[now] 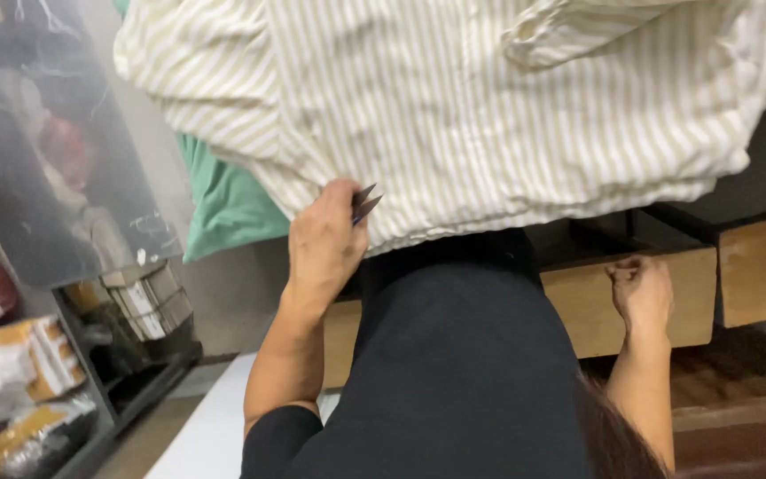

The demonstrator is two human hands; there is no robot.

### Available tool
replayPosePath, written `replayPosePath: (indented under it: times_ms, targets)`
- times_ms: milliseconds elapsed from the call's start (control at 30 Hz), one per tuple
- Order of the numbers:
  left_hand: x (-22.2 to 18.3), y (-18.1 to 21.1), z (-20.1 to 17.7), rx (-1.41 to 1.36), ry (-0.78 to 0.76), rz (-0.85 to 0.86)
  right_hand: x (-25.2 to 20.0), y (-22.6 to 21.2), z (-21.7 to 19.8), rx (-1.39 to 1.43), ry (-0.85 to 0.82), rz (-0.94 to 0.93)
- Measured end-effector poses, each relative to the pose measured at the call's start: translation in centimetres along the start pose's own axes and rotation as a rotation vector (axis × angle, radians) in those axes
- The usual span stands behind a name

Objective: Inspecting a striped shirt and using a thread trimmer to remove loose threads before folding it.

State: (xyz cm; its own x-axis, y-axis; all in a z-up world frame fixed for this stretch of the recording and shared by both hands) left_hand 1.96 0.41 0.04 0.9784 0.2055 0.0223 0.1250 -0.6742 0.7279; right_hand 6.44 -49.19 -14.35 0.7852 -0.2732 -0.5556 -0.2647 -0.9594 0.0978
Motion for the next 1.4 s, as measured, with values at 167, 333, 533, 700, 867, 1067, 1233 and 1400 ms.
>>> replayPosePath:
  times_ms: [167,333,533,700,867,1067,1233,1400]
  targets:
    - [-2.3,3.9,-4.8,-0.242,-0.489,-0.065,1.2,3.0,-2.4,-0.02,0.498,-0.103]
    - [-5.3,4.2,-5.5,-0.188,-0.882,-0.181,-0.2,0.5,-11.4,-0.042,0.855,-0.374]
    - [-3.6,7.3,-4.9,-0.415,-0.624,-0.125,-5.0,-12.0,-26.1,0.211,1.163,-0.883]
    - [0.6,12.5,-2.4,-0.473,-0.508,0.081,-0.4,-25.4,-27.5,-0.265,1.076,-1.298]
    - [4.2,15.7,-0.5,-0.455,-0.409,0.025,6.1,-26.8,-27.2,-0.25,1.269,-1.143]
    - [10.3,17.2,3.9,-0.512,-0.007,0.154,0.7,-20.5,-29.5,0.217,1.216,-1.467]
    - [14.9,17.1,11.7,-0.385,0.011,0.268,-0.2,-16.5,-27.1,0.313,1.111,-1.487]
    - [15.4,12.6,17.0,-0.427,0.13,0.308,6.5,-13.3,-23.2,0.436,1.075,-1.45]
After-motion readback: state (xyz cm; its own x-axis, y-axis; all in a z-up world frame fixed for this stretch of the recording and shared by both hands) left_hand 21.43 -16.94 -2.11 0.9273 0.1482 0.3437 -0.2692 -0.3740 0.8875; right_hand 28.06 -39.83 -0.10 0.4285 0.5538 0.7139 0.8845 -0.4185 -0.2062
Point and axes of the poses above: each hand's wrist, its own x-axis towards the middle knuckle, its own z-axis out of the palm, y = z × x, the point moved 2 cm from there along x, towards the middle knuckle, and after that the axes turned 15 degrees about -x, right-handed, at the moved point
